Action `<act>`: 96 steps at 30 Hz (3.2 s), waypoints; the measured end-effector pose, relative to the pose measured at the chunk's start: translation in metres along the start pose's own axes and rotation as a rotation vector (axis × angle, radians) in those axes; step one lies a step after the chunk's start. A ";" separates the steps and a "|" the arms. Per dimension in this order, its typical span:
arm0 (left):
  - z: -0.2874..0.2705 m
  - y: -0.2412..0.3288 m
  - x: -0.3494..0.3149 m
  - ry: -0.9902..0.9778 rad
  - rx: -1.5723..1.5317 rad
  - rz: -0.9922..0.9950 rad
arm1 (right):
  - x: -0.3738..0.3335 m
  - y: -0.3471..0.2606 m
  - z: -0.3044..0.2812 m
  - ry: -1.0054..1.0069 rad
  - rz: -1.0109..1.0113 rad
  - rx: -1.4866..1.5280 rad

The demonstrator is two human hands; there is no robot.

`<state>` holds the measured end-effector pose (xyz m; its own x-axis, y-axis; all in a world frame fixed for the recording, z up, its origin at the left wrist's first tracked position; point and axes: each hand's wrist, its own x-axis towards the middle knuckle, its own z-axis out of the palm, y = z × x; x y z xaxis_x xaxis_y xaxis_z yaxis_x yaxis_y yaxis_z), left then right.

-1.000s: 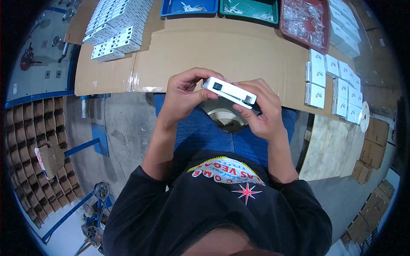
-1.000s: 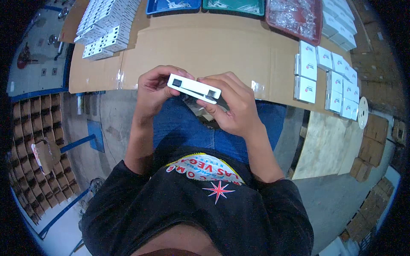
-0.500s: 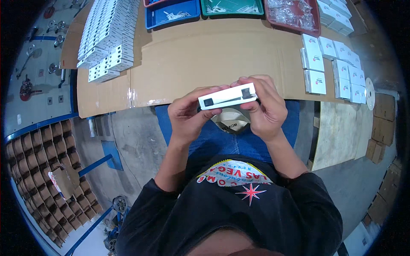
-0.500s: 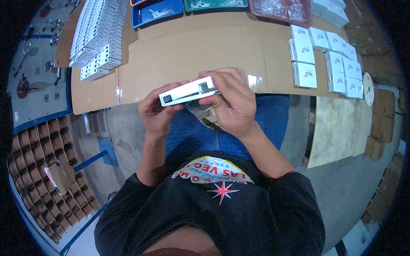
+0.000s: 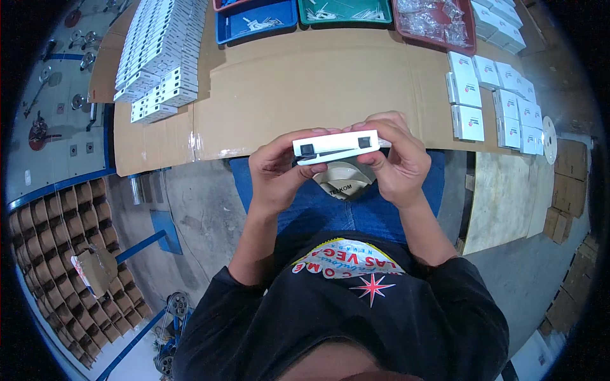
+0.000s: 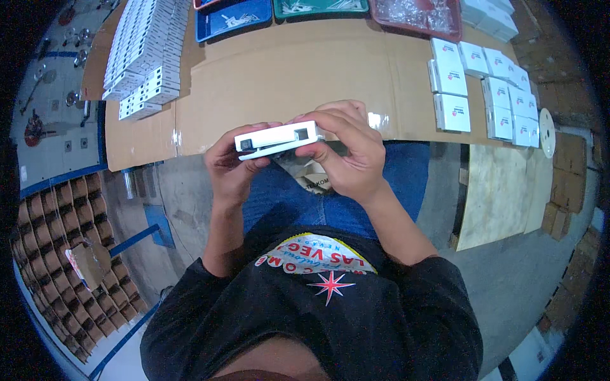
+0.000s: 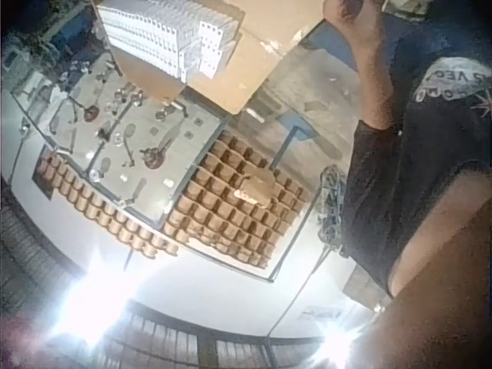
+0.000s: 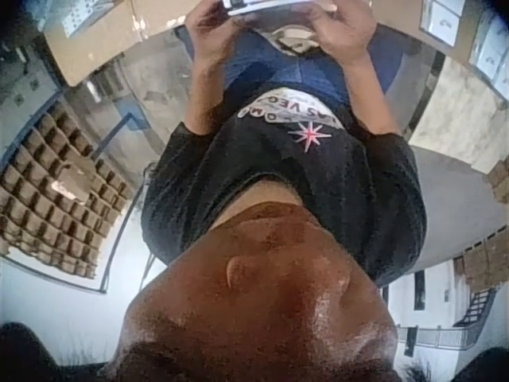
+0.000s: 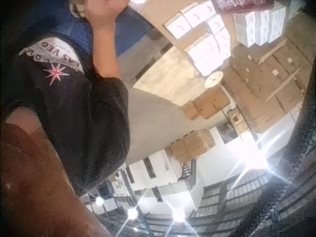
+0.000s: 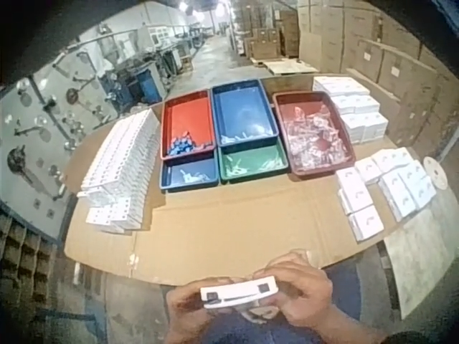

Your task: The person is assembling and packaging small electronic components into white boxes.

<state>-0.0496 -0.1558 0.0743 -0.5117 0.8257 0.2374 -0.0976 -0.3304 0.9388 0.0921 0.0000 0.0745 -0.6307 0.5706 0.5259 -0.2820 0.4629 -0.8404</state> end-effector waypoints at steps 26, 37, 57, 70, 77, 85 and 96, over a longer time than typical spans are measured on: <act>-0.026 0.008 0.015 -0.069 0.127 -0.126 | 0.010 -0.007 -0.006 -0.319 0.250 -0.007; -0.029 -0.032 0.013 0.253 -0.385 -0.341 | -0.009 0.027 0.022 -0.144 0.761 0.545; -0.035 -0.022 0.004 0.091 -0.075 -0.418 | -0.007 0.014 0.016 -0.267 0.542 0.167; -0.016 0.010 0.002 -0.135 0.244 -0.253 | -0.014 0.006 0.002 -0.188 0.440 0.394; -0.014 0.016 0.004 -0.142 0.349 -0.205 | -0.015 0.008 0.000 -0.181 0.421 0.405; -0.004 0.008 0.017 -0.068 0.386 -0.149 | -0.005 0.022 0.002 -0.175 0.456 0.345; -0.018 -0.014 0.006 -0.074 0.173 -0.367 | -0.001 0.017 -0.004 -0.263 0.661 0.339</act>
<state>-0.0665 -0.1545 0.0576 -0.4059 0.9073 -0.1097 -0.1141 0.0688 0.9911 0.0909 0.0103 0.0606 -0.8831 0.4563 -0.1092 0.0327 -0.1723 -0.9845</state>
